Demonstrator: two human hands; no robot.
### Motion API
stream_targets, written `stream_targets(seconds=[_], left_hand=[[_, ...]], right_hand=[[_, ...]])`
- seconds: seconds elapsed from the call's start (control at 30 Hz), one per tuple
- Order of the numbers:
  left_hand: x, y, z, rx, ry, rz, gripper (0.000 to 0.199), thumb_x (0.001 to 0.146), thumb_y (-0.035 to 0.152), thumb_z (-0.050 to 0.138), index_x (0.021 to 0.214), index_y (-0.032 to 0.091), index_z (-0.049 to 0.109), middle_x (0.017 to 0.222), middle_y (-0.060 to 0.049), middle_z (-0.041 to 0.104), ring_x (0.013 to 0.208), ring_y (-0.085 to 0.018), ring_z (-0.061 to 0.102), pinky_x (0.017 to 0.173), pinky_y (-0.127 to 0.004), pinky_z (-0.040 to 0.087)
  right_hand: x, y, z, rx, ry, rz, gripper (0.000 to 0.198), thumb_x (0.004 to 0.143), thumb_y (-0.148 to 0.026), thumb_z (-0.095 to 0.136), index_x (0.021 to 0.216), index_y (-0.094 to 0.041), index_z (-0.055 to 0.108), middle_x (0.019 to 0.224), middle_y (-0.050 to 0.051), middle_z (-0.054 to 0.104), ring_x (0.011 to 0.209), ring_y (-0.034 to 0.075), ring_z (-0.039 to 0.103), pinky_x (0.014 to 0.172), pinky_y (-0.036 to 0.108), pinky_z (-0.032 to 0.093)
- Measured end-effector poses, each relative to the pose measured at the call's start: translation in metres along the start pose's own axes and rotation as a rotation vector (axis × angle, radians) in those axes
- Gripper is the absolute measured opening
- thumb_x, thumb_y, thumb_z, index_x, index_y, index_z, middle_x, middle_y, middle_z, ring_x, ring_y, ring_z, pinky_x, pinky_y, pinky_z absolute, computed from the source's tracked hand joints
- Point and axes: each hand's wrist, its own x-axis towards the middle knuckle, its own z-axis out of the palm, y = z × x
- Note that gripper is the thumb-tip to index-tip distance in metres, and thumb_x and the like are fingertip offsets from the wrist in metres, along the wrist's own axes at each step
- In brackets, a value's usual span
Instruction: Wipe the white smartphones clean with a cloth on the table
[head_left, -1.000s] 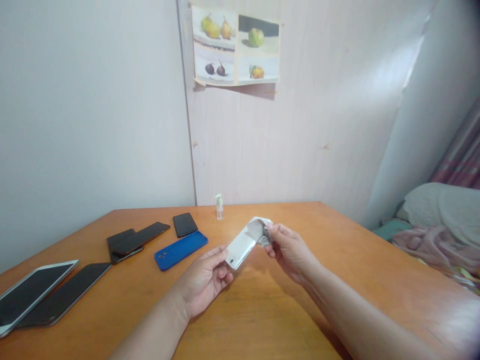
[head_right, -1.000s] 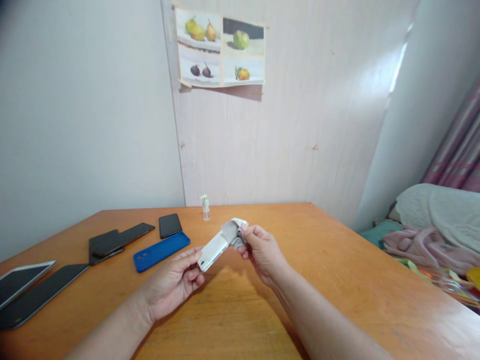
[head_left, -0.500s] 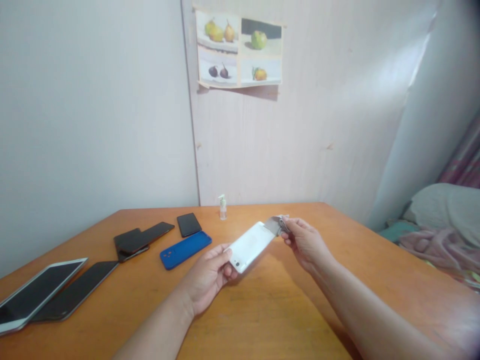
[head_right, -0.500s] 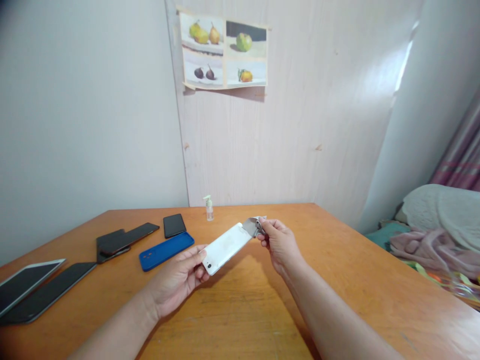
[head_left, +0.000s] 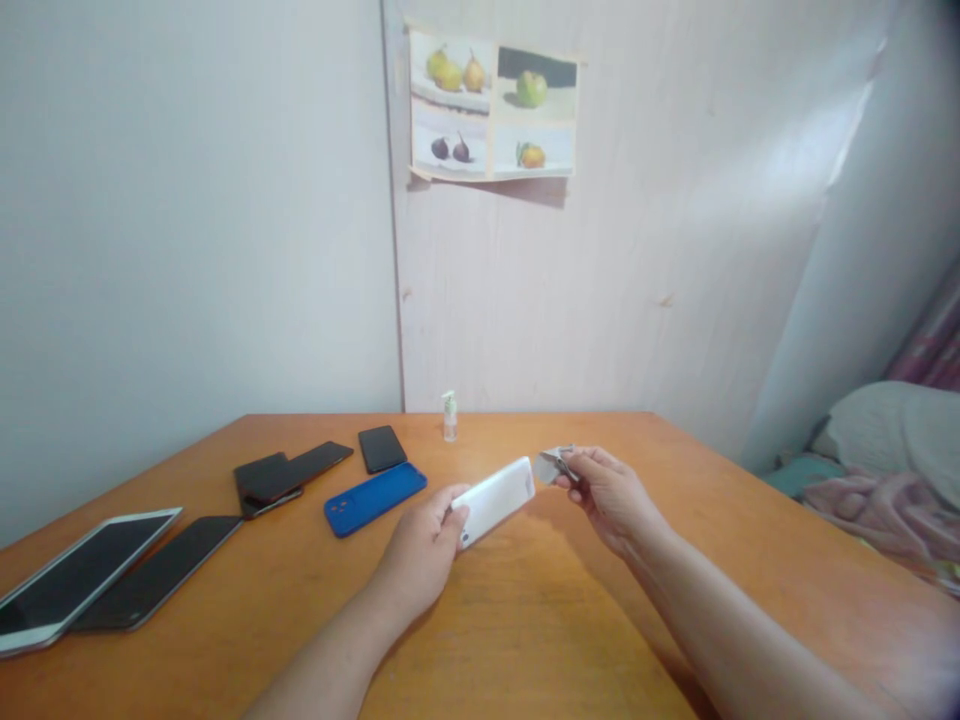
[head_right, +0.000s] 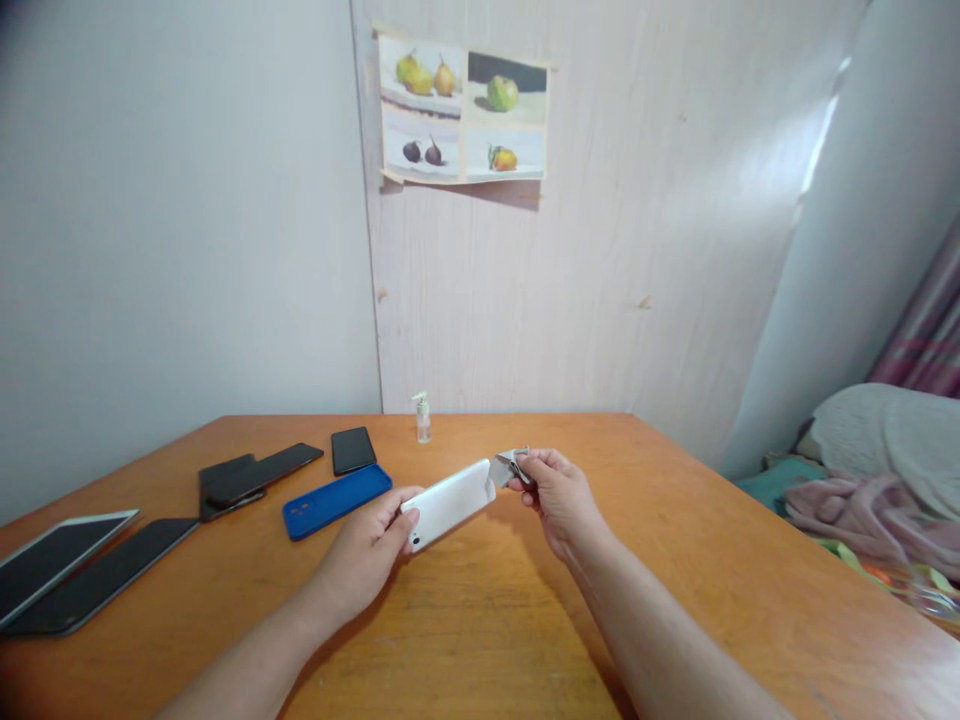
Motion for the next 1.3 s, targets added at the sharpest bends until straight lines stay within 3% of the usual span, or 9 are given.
stream_targets(seconds=[0.1,0.17,0.37,0.47,0.57,0.7,0.83,1.03,1.3], left_hand=[[-0.002,0.0,0.0,0.12,0.005,0.091,0.033,0.092,0.037,0.051,0.119,0.026,0.068,0.118,-0.006,0.07,0.103,-0.024,0.063,0.085,-0.03,0.043],[-0.003,0.001,-0.001,0.139,0.008,0.123,0.03,0.092,0.035,0.052,0.116,0.027,0.069,0.121,-0.007,0.069,0.109,-0.026,0.061,0.09,-0.031,0.042],[-0.003,-0.003,0.0,0.14,-0.003,0.128,0.016,0.09,0.031,0.054,0.094,0.024,0.068,0.091,-0.003,0.071,0.086,-0.022,0.062,0.074,-0.028,0.039],[-0.001,-0.01,0.0,0.197,-0.018,0.096,0.008,0.085,0.022,0.054,0.085,0.022,0.062,0.077,0.0,0.064,0.074,-0.018,0.058,0.066,-0.026,0.035],[0.002,-0.018,0.0,0.273,-0.024,0.107,0.013,0.079,0.013,0.052,0.084,0.022,0.06,0.078,0.0,0.063,0.075,-0.018,0.057,0.066,-0.026,0.034],[0.004,-0.025,0.0,0.352,-0.032,0.187,0.02,0.074,0.007,0.053,0.086,0.021,0.061,0.09,-0.003,0.065,0.086,-0.02,0.058,0.074,-0.028,0.038],[0.008,-0.03,0.0,0.402,-0.012,0.205,0.013,0.08,0.012,0.054,0.087,0.02,0.062,0.094,-0.006,0.064,0.092,-0.022,0.059,0.081,-0.031,0.041],[0.01,-0.034,0.002,0.362,0.001,0.178,0.015,0.087,0.02,0.053,0.096,0.02,0.064,0.099,-0.008,0.067,0.098,-0.023,0.06,0.085,-0.033,0.042],[0.005,-0.024,0.001,0.286,-0.009,0.091,0.028,0.082,0.039,0.064,0.104,0.021,0.067,0.108,-0.01,0.069,0.105,-0.029,0.06,0.09,-0.038,0.041]], right_hand=[[0.0,0.001,0.0,-0.066,0.021,0.0,0.031,0.068,-0.039,0.08,0.08,-0.017,0.062,0.068,0.002,0.067,0.056,0.01,0.055,0.043,0.02,0.03],[0.0,0.001,-0.001,-0.107,0.029,-0.005,0.031,0.068,-0.041,0.078,0.079,-0.018,0.061,0.064,0.001,0.065,0.054,0.01,0.052,0.044,0.02,0.028],[0.001,0.006,-0.001,-0.274,0.055,-0.026,0.026,0.068,-0.041,0.074,0.075,-0.018,0.063,0.064,0.001,0.066,0.055,0.012,0.053,0.049,0.023,0.031],[0.003,0.019,-0.002,-0.296,-0.011,-0.023,0.023,0.065,-0.037,0.076,0.07,-0.018,0.063,0.062,0.003,0.066,0.056,0.014,0.055,0.051,0.026,0.034],[0.007,0.037,-0.004,-0.337,-0.077,-0.027,0.02,0.066,-0.033,0.076,0.069,-0.018,0.063,0.062,0.002,0.065,0.056,0.015,0.057,0.053,0.027,0.037],[0.009,0.055,-0.006,-0.577,-0.123,-0.119,0.012,0.071,-0.029,0.069,0.071,-0.018,0.065,0.062,0.001,0.064,0.06,0.016,0.058,0.057,0.027,0.04],[-0.002,0.059,0.0,-0.598,-0.227,-0.097,0.011,0.075,-0.029,0.067,0.074,-0.019,0.064,0.06,0.0,0.064,0.056,0.014,0.056,0.053,0.025,0.04],[-0.027,0.054,0.018,-0.508,-0.404,0.054,0.017,0.076,-0.033,0.067,0.083,-0.02,0.059,0.058,-0.004,0.061,0.05,0.013,0.055,0.049,0.024,0.04],[-0.024,0.039,0.016,-0.531,-0.374,-0.046,0.02,0.083,-0.039,0.064,0.079,-0.021,0.057,0.064,0.001,0.067,0.057,0.017,0.062,0.056,0.029,0.043]])
